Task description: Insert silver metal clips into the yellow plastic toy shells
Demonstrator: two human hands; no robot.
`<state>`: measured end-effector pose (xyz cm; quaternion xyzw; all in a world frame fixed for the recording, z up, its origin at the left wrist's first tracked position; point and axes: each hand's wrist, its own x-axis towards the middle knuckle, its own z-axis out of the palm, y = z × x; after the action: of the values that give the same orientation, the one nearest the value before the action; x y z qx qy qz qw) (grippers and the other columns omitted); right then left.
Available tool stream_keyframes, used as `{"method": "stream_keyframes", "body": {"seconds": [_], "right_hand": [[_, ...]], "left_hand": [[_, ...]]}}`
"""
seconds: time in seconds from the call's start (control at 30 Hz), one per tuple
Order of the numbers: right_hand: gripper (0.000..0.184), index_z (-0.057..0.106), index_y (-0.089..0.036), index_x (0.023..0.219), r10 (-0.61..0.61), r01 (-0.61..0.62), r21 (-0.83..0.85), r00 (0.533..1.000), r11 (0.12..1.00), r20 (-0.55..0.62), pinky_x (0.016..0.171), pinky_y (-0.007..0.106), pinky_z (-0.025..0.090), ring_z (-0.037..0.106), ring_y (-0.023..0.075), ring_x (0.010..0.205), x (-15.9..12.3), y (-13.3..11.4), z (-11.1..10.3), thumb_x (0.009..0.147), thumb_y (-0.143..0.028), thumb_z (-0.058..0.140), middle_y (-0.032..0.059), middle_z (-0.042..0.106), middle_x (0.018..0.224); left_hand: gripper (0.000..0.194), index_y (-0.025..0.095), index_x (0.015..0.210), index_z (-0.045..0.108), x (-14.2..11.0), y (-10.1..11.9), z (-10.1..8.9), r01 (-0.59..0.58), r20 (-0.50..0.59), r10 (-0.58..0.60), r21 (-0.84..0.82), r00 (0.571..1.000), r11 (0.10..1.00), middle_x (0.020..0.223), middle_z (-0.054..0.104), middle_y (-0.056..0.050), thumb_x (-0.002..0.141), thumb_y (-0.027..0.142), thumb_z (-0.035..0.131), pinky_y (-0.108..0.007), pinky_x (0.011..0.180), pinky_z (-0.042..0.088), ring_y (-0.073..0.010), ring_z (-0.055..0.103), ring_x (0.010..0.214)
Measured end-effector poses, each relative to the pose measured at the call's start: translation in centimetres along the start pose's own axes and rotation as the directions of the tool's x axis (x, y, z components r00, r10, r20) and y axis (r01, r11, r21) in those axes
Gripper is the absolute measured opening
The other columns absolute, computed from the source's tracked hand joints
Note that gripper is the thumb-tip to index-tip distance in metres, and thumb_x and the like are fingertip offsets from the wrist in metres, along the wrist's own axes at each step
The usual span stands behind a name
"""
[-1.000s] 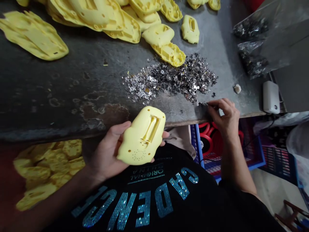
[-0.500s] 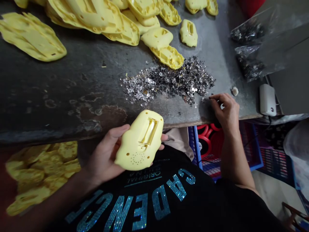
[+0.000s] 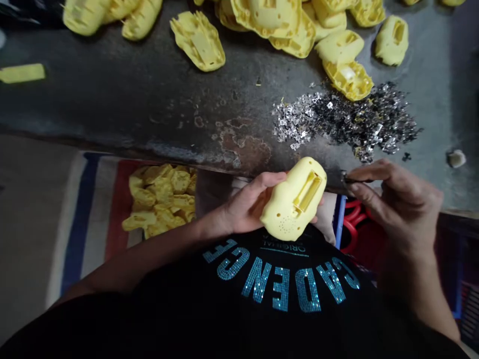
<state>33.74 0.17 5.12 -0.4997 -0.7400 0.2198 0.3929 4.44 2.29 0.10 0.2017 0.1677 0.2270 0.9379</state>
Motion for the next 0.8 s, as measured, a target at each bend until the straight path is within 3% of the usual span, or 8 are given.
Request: {"method": "stream_keyframes", "body": {"seconds": [0.1, 0.23, 0.33, 0.43, 0.6, 0.8], "right_hand": [[0.03, 0.084, -0.029, 0.12, -0.208, 0.204, 0.067, 0.976, 0.977, 0.068, 0.087, 0.039, 0.066, 0.084, 0.0216, 0.094, 1.5, -2.0, 1.4, 0.1, -0.007, 0.088, 0.0013, 0.089, 0.106], [0.034, 0.081, -0.028, 0.126, -0.316, 0.326, -0.055, 0.939, 0.944, 0.137, 0.087, 0.039, 0.066, 0.084, 0.0223, 0.096, 2.6, -2.6, 1.8, 0.102, -0.005, 0.085, 0.004, 0.089, 0.113], [0.034, 0.079, -0.027, 0.13, -0.365, 0.394, -0.156, 0.912, 0.906, 0.185, 0.085, 0.039, 0.066, 0.083, 0.0228, 0.094, 2.6, -3.1, 1.6, 0.104, -0.006, 0.083, 0.0051, 0.088, 0.114], [0.034, 0.075, -0.027, 0.132, -0.388, 0.439, -0.25, 0.893, 0.863, 0.228, 0.083, 0.041, 0.066, 0.08, 0.0227, 0.09, 2.5, -3.7, 1.4, 0.106, -0.007, 0.081, 0.0056, 0.088, 0.114], [0.036, 0.072, -0.026, 0.133, -0.419, 0.491, -0.352, 0.869, 0.797, 0.263, 0.083, 0.04, 0.065, 0.078, 0.0216, 0.089, 2.3, -4.1, 1.5, 0.106, -0.005, 0.081, 0.0056, 0.088, 0.114], [0.036, 0.077, -0.038, 0.135, -0.355, 0.416, -0.305, 0.905, 0.857, 0.236, 0.085, 0.045, 0.065, 0.079, 0.0249, 0.094, 1.5, -3.8, 1.5, 0.109, -0.013, 0.078, 0.0027, 0.089, 0.12]], "left_hand": [[0.103, 0.012, 0.176, 0.058, -0.3, 0.1, 0.4, -0.017, 0.029, 0.017, 0.012, 0.999, 1.0, 0.132, 0.091, -0.022, 0.098, 0.076, 0.079, -0.042, 0.085, 0.067, -0.0366, 0.09, 0.101], [0.091, 0.011, 0.163, 0.069, -0.7, 0.3, 0.9, -0.031, 0.013, 0.031, -0.01, 0.999, 0.999, 0.114, 0.093, -0.016, 0.098, 0.073, 0.082, -0.038, 0.081, 0.066, -0.0289, 0.087, 0.081], [0.086, 0.011, 0.159, 0.07, -0.9, 0.3, 1.2, -0.027, -0.025, 0.027, 0.004, 0.999, 1.0, 0.111, 0.093, -0.015, 0.099, 0.072, 0.08, -0.04, 0.085, 0.067, -0.033, 0.089, 0.093], [0.087, 0.011, 0.159, 0.069, -1.0, 0.2, 1.5, -0.028, -0.071, 0.029, 0.017, 0.997, 0.999, 0.12, 0.092, -0.018, 0.098, 0.072, 0.079, -0.04, 0.089, 0.067, -0.0361, 0.088, 0.109], [0.079, 0.011, 0.148, 0.074, -1.1, 0.0, 1.7, -0.031, -0.125, 0.034, 0.032, 0.992, 0.999, 0.12, 0.091, -0.018, 0.098, 0.071, 0.08, -0.038, 0.094, 0.066, -0.0327, 0.087, 0.107], [0.076, 0.014, 0.146, 0.078, -1.1, 0.0, 2.0, -0.035, -0.14, 0.042, 0.055, 0.989, 0.998, 0.121, 0.091, -0.015, 0.097, 0.073, 0.081, -0.038, 0.091, 0.066, -0.0336, 0.087, 0.109]]}}
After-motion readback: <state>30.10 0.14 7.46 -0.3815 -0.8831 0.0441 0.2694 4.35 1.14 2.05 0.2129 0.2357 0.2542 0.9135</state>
